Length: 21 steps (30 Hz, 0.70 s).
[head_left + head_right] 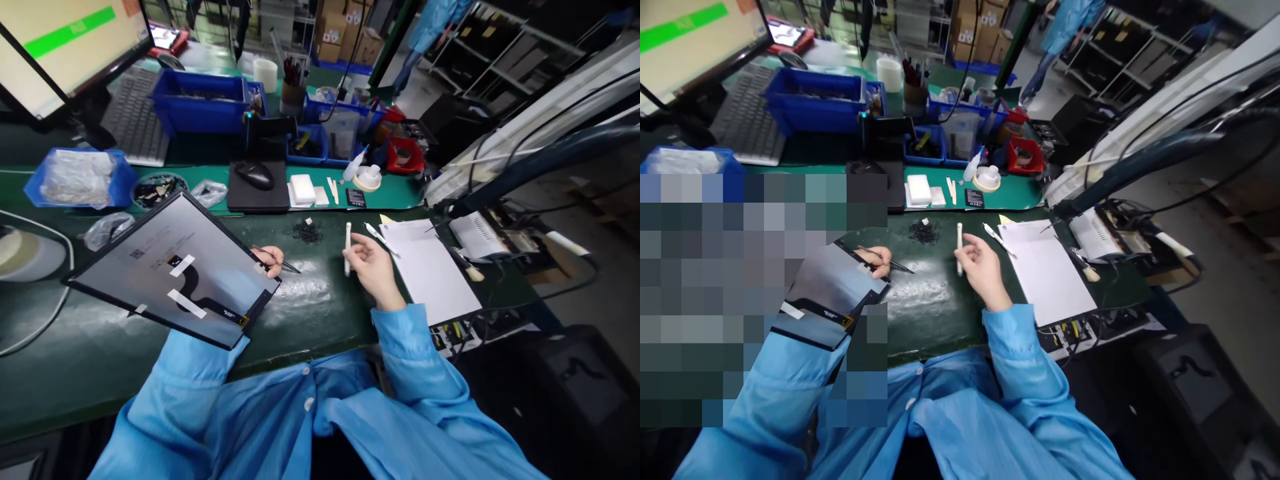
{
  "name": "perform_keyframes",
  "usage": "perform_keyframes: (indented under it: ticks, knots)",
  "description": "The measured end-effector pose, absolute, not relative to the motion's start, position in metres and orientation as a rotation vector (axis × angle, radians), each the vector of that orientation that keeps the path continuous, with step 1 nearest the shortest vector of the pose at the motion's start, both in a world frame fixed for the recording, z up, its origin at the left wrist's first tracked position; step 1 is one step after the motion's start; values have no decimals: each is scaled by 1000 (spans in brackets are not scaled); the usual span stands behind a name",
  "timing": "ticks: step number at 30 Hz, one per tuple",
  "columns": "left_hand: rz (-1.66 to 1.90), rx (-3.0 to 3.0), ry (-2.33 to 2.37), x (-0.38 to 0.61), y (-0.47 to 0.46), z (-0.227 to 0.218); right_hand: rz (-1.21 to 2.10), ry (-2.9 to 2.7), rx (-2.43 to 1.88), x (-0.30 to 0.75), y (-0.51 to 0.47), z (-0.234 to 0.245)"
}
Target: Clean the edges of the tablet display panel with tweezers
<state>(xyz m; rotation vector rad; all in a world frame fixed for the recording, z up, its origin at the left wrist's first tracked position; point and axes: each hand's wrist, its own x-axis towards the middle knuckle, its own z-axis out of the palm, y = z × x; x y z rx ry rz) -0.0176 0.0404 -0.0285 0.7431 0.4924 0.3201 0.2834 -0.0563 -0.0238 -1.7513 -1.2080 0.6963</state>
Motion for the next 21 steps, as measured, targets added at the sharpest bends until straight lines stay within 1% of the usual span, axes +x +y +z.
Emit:
perform_keyframes:
  ticks: [2,4,9,15,21]
  knots:
    - [293,810,526,-17,41,-30,801,-1235,-1464,257,-53,-22]
    - [293,853,543,-16,40,-29,796,-1322,-1351,236,-49,-23]
    - [297,859,548,-16,36,-21,683,-1552,-1417,222,-43,-39]
    - [254,869,507,-16,41,-23,878,-1509,-1398,228,-49,-49]
    - [210,899,481,-14,53,-39,872,-1528,-1395,228,-50,-47]
